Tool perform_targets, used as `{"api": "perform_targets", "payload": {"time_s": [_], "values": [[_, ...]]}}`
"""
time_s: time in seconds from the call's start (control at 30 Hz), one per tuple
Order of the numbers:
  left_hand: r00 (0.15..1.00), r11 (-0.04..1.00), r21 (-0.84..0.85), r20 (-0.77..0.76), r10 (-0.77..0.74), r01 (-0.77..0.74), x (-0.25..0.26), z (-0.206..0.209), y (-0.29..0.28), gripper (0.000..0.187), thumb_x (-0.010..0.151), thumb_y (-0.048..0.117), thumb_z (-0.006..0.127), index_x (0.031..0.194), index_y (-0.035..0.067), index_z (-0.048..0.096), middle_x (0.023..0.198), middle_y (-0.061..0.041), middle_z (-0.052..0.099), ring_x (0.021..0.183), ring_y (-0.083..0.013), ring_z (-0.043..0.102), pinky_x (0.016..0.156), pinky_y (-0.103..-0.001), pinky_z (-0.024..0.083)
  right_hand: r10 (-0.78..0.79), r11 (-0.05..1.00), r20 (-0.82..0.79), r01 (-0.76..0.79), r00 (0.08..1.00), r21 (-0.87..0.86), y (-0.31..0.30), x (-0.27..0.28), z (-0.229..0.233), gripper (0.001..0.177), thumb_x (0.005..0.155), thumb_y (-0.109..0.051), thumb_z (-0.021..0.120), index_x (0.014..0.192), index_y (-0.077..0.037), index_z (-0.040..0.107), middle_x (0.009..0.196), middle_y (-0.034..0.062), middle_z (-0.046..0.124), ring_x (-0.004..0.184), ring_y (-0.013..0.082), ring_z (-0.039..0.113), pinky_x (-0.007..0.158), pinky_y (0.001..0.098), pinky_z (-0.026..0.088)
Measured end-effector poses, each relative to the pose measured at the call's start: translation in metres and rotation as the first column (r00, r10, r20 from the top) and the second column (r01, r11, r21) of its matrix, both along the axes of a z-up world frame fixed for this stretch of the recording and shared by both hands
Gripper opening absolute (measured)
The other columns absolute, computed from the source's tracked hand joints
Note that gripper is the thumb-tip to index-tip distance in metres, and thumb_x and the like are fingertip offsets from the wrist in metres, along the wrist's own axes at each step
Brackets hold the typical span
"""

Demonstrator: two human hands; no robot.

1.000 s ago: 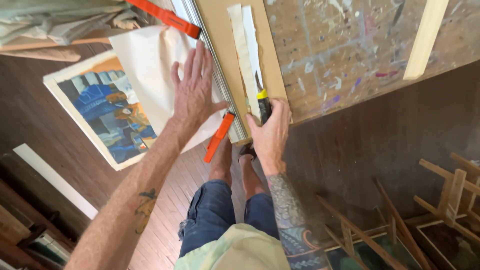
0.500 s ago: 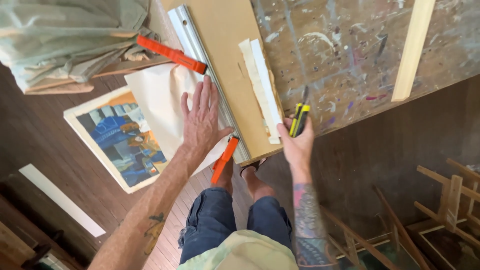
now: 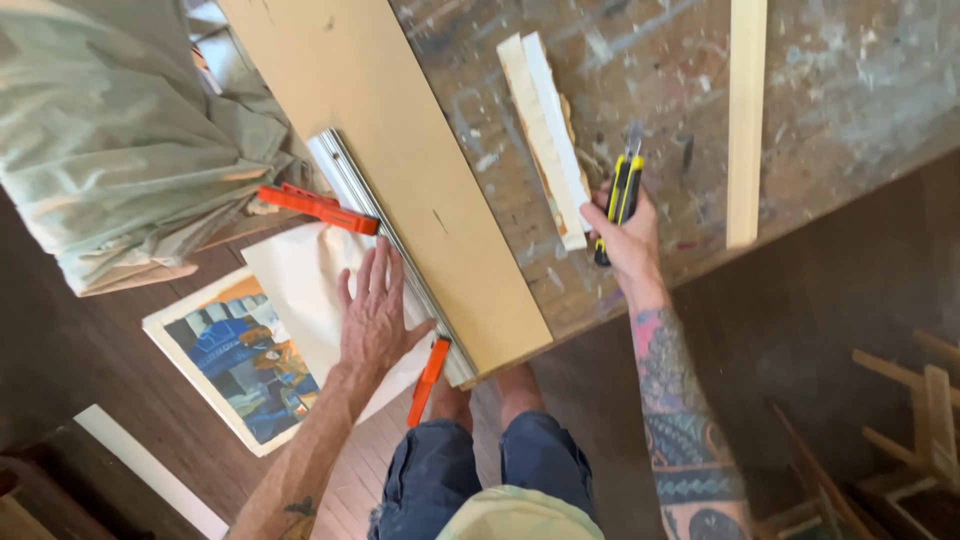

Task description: Trimming the edges of art prints using a utility knife and a metal straight edge on a workbench.

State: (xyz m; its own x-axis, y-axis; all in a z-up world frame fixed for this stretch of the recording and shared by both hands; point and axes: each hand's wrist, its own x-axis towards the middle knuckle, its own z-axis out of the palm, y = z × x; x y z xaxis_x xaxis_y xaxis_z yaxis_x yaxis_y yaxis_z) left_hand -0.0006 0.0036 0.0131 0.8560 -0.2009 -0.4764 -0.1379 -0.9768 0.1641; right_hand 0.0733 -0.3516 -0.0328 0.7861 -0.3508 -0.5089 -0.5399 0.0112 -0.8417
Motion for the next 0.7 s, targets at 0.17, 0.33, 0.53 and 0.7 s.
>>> {"api": "perform_targets", "payload": {"time_s": [0.17,0.33,0.53,0.7], "values": [[0.998,0.993,0.115,-0.063,-0.004,0.011,0.003,-0.001,-0.006,0.124,0.068,0.063,0.082,0.161,0.008,0.023,0.173,-0.014,0.005,0.157,-0.0273,0.015,0.122,-0.061,0.02,0.106,0.994,0.092,-0.104,0.99,-0.026,0.015,0.118,-0.008,0.046,0.081,-0.003,0.087,0.119,-0.002,0.061,0.105,0.0134,0.073,0.079,0.0145,0.071,0.053,0.0222,0.061],[0.977,0.967,0.227,0.152,-0.149,0.112,-0.011,-0.022,0.001,0.129,0.066,0.081,0.07,0.161,0.007,0.025,0.173,-0.014,0.013,0.158,-0.0287,0.019,0.122,-0.056,0.022,0.322,0.944,-0.031,-0.323,0.946,-0.069,0.059,0.222,0.04,0.051,0.084,-0.005,0.078,0.131,-0.01,0.059,0.114,0.0008,0.069,0.099,0.01,0.07,0.067,0.0215,0.062],[0.976,0.959,0.246,0.128,-0.178,0.142,-0.005,-0.013,0.002,0.13,0.067,0.083,0.069,0.16,0.005,0.024,0.172,-0.015,0.014,0.155,-0.0304,0.023,0.12,-0.057,0.025,0.442,0.885,0.111,-0.413,0.89,-0.214,0.085,0.295,0.007,0.039,0.082,-0.007,0.083,0.115,-0.012,0.063,0.1,-0.0001,0.08,0.08,0.0094,0.078,0.054,0.0203,0.065],[0.97,0.947,0.267,0.118,-0.214,0.177,-0.003,-0.014,0.007,0.126,0.068,0.081,0.069,0.16,0.006,0.025,0.172,-0.015,0.014,0.155,-0.0292,0.023,0.12,-0.056,0.027,0.558,0.778,0.367,-0.315,0.744,-0.544,0.071,0.322,-0.034,0.043,0.097,-0.022,0.08,0.129,-0.01,0.054,0.118,0.0093,0.07,0.1,0.019,0.07,0.077,0.0342,0.062]]}}
